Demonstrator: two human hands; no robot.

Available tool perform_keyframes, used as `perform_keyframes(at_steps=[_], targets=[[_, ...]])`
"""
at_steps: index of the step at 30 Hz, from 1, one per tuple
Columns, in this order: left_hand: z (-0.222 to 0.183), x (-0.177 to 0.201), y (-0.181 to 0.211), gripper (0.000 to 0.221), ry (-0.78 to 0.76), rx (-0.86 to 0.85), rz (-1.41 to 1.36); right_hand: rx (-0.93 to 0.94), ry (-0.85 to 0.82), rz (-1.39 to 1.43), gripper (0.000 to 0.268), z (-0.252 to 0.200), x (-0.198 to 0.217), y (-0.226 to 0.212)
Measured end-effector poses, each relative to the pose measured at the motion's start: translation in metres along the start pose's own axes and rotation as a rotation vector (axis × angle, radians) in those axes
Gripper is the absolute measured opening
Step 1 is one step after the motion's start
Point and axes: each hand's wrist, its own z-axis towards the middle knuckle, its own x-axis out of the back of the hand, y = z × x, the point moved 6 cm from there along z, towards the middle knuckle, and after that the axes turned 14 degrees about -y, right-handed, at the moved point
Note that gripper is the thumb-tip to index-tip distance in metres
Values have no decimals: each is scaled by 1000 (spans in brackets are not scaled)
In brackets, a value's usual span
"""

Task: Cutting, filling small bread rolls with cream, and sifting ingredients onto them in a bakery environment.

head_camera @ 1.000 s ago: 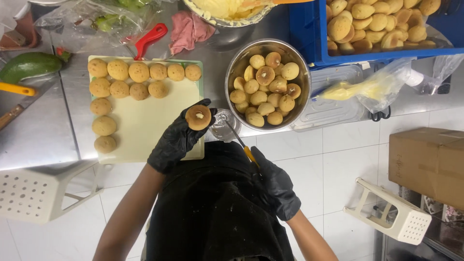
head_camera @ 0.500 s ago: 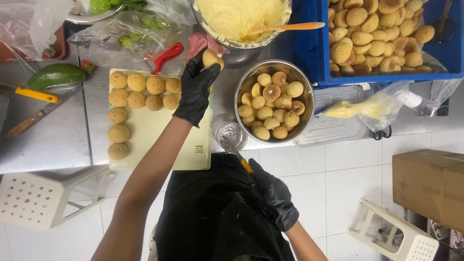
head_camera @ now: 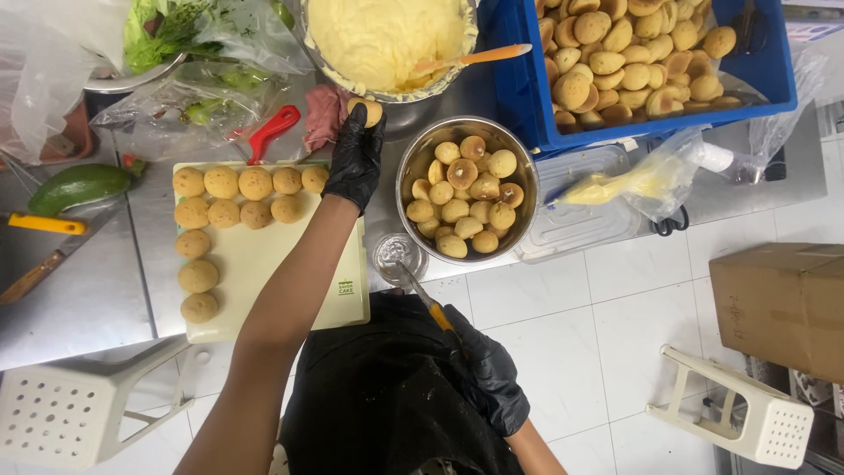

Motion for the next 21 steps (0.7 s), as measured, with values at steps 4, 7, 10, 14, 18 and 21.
perform_keyframes(at_steps=[4, 7, 10, 14, 18, 21], targets=[[8, 11, -1, 54, 44, -46, 60, 8, 3, -24, 57, 1, 0, -3], [13, 22, -2, 52, 81, -69, 81, 12, -3, -50, 55, 0, 1, -1], [13, 48, -8, 49, 131, -39, 40, 57, -17, -53, 55, -3, 3, -2], [-52, 15, -16, 46, 162, 156, -82, 136, -22, -78, 59, -5, 13, -11], [-136, -40, -1, 48, -76, 231, -239, 324, 39, -121, 60, -4, 20, -33], [-178, -37, 1, 54, -231, 349, -302, 292, 180, -224, 56, 0, 28, -44]])
